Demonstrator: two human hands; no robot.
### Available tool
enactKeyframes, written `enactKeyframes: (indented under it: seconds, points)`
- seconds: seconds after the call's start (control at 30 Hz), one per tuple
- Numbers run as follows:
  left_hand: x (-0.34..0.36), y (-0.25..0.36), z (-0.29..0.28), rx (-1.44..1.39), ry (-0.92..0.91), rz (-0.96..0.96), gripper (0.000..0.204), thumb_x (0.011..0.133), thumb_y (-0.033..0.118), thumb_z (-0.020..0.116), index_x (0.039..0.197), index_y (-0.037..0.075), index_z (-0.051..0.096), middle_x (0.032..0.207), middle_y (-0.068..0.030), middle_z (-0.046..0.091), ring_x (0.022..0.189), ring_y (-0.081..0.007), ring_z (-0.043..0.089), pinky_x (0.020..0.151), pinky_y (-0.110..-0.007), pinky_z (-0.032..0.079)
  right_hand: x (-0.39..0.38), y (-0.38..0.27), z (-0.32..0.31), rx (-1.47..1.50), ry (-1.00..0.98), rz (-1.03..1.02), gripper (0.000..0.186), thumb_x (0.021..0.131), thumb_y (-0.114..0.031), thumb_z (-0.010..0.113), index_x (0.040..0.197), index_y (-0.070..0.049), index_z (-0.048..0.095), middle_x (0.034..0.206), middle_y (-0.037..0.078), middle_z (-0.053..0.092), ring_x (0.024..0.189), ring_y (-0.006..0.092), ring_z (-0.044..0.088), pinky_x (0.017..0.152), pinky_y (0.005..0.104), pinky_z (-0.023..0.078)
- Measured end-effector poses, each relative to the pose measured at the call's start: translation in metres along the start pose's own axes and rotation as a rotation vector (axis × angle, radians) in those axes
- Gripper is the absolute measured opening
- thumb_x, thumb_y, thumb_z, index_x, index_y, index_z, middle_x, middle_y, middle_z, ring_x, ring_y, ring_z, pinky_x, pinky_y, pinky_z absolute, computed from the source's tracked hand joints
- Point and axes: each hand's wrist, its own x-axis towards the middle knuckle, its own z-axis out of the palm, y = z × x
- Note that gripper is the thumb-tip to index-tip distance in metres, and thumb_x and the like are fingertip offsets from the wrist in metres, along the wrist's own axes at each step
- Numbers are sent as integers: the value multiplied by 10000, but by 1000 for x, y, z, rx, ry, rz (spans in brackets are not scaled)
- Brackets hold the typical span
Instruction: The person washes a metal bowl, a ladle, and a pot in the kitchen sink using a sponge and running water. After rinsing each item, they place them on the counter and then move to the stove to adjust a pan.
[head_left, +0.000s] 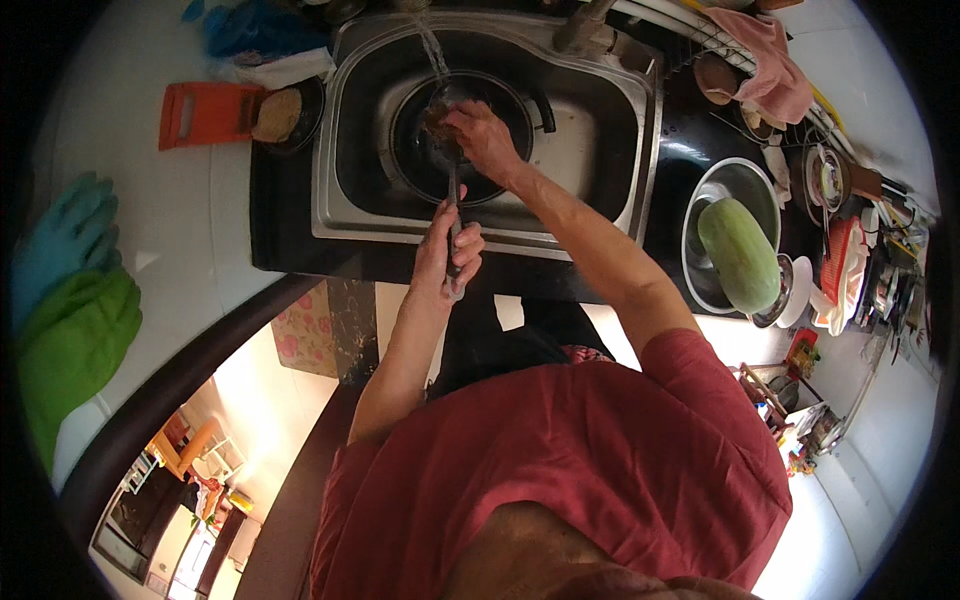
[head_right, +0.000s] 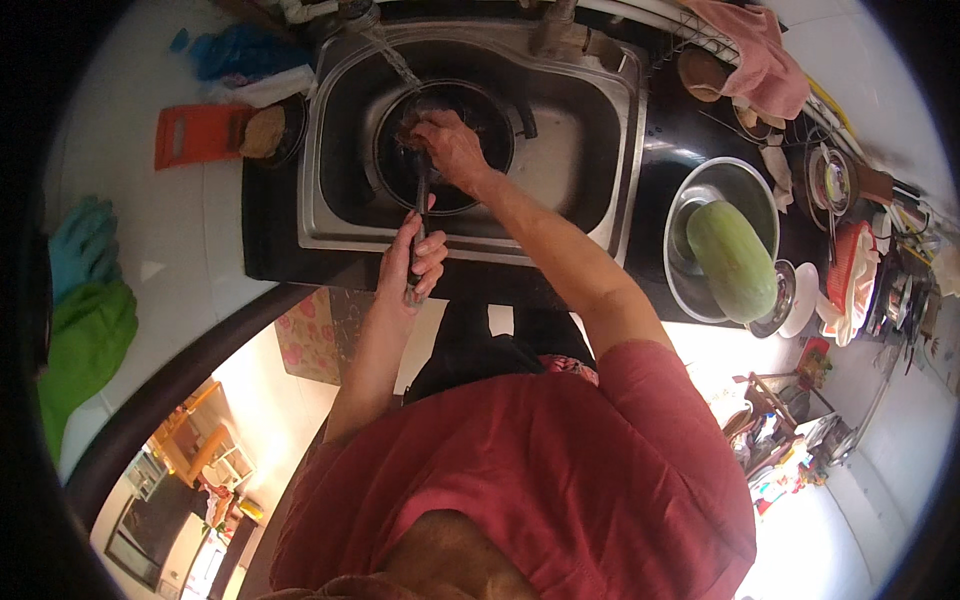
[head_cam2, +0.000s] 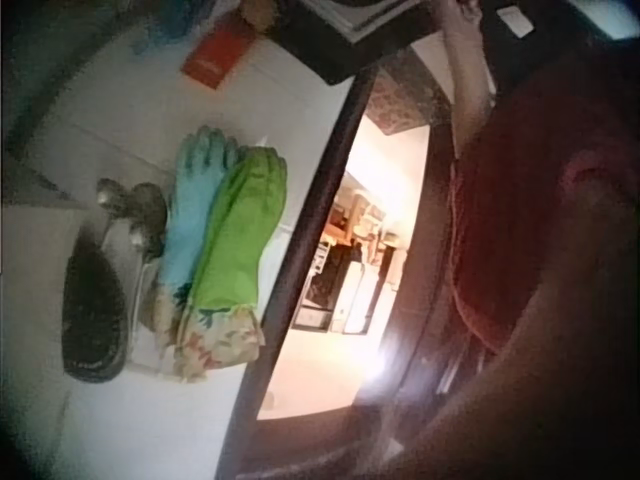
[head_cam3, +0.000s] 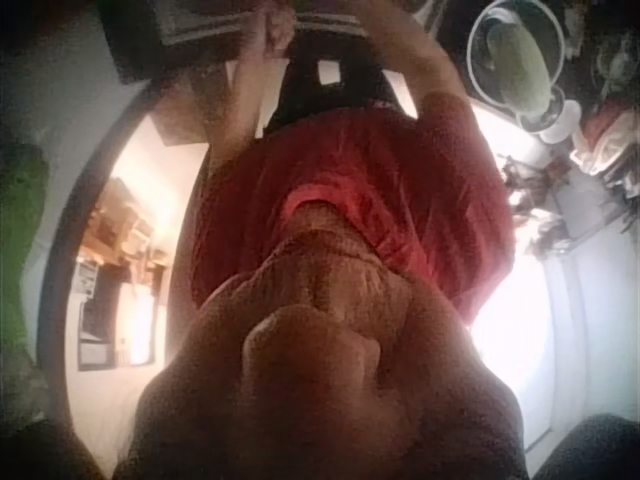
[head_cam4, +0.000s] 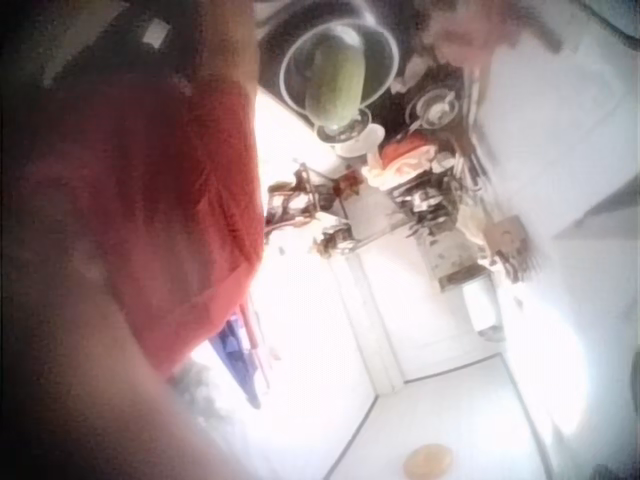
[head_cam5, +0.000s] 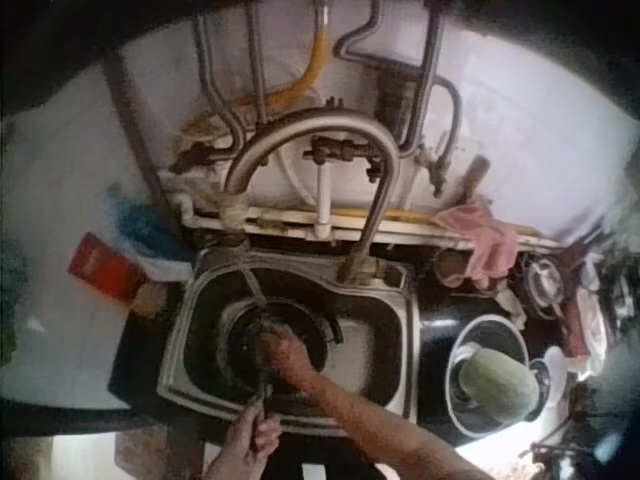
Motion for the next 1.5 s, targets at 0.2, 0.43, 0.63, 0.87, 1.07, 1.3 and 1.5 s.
enactKeyframes:
  seconds: [0.2, 0.43, 0.63, 0.87, 1.07, 1.3, 1.5]
  points:
    - [-3, 13, 11, -56, -78, 61, 294, 965, 248, 487, 1251, 177, 496, 630, 24, 390, 437, -37, 361, 256, -165, 286, 39, 7, -30, -267, 21, -110, 250, 716, 6, 612, 944, -89, 652, 1095, 79, 587, 993, 308, 554, 794, 397, 511]
    - [4, 14, 2, 80, -19, 35, 338, 962, 252, 498, 1292, 189, 455, 630, 13, 408, 430, -64, 386, 281, -207, 312, 37, 3, -19, 246, -236, 179, 272, 766, 42, 585, 1013, -57, 640, 1006, 106, 642, 866, 284, 640, 759, 330, 524]
    - [22, 36, -2, 916, 289, 297, 481, 929, 244, 534, 1366, 88, 406, 640, -58, 521, 440, -128, 478, 353, -279, 376, 42, -10, -55, 256, 185, 219, 377, 756, 85, 569, 1098, -64, 623, 1072, 112, 643, 896, 290, 637, 785, 322, 526]
    - [56, 47, -33, 1647, 344, 750, 357, 793, 177, 644, 1045, -66, 576, 811, -241, 642, 767, -399, 640, 722, -438, 489, -9, -81, -59, 50, -176, -241, 408, 687, 28, 639, 1066, -122, 654, 1187, 51, 591, 1070, 279, 549, 807, 360, 532]
    - [38, 41, -31, 1725, 392, 690, 284, 829, 172, 617, 1041, -14, 583, 810, -214, 645, 776, -384, 638, 672, -437, 483, 31, -12, -46, -104, -80, -224, 289, 723, -51, 658, 987, -168, 676, 1109, 18, 619, 998, 284, 563, 774, 376, 528]
    - [8, 44, -54, 1852, 434, 725, 305, 851, 153, 606, 1132, 46, 557, 795, -204, 637, 744, -387, 626, 657, -454, 477, 72, 14, -73, 398, -84, 145, 268, 830, -42, 561, 1089, -75, 620, 997, 96, 654, 1007, 243, 618, 807, 319, 513]
    - [2, 45, -68, 1742, 319, 911, 325, 861, 161, 629, 1153, 43, 552, 761, -154, 631, 704, -317, 640, 643, -381, 487, 108, 34, -76, 186, -546, 10, 311, 809, -24, 511, 1101, -74, 605, 980, 106, 648, 849, 277, 638, 790, 355, 516]
